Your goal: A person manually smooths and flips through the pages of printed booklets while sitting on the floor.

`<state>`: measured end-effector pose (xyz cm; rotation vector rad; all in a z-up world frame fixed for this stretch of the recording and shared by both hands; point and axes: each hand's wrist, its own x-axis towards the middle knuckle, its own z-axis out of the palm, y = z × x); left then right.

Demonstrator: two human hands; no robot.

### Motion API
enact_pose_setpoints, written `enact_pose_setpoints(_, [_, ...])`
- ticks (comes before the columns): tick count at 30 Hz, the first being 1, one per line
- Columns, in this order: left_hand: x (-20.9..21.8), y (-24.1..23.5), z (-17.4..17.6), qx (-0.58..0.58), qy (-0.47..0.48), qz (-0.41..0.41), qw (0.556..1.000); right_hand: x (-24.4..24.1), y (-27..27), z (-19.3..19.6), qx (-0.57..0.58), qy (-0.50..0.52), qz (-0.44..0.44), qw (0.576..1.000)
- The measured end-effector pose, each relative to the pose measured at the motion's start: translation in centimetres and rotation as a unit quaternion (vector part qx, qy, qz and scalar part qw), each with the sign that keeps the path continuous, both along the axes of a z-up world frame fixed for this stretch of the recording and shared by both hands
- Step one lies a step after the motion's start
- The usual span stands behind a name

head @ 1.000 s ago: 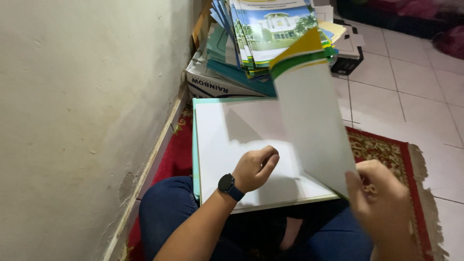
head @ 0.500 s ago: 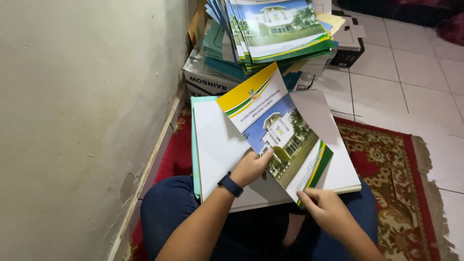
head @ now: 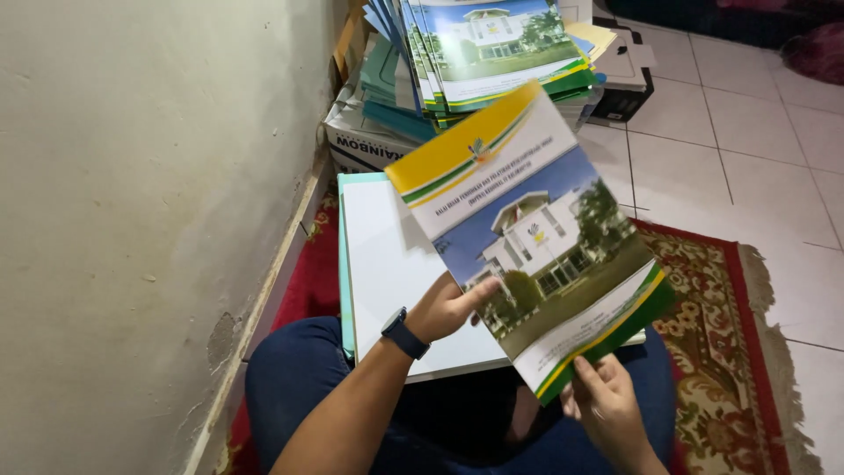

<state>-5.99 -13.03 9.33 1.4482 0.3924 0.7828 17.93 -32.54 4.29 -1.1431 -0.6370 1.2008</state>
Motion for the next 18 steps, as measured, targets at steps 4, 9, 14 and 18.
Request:
enact_pose_setpoints(4, [0.2,0.9,-1.3,-0.011,-0.105,0.041,0.994,-1.8,5.2,2.4,0.021,0.015,-0.057,0.998])
enact_pose_setpoints(9, [1.1,2.0,-3.1,0.101,0.005,0.226,0.969,-1.1,18.0,5.3,0.132,-0.075,-0.098,0.984])
enact_pose_setpoints(14, [1.3,0.2,-0.8,0.300,0.183,0.197,0.915,-2.2,33.2,10.5,0.152,-0.026,-0.127,0.980])
enact_pose_setpoints(18, [3.3,-1.1,-4.1,0.396,0.239,0.143,0.875,0.8,43.9,6.4,0.052,-0.018,-0.104,0.993])
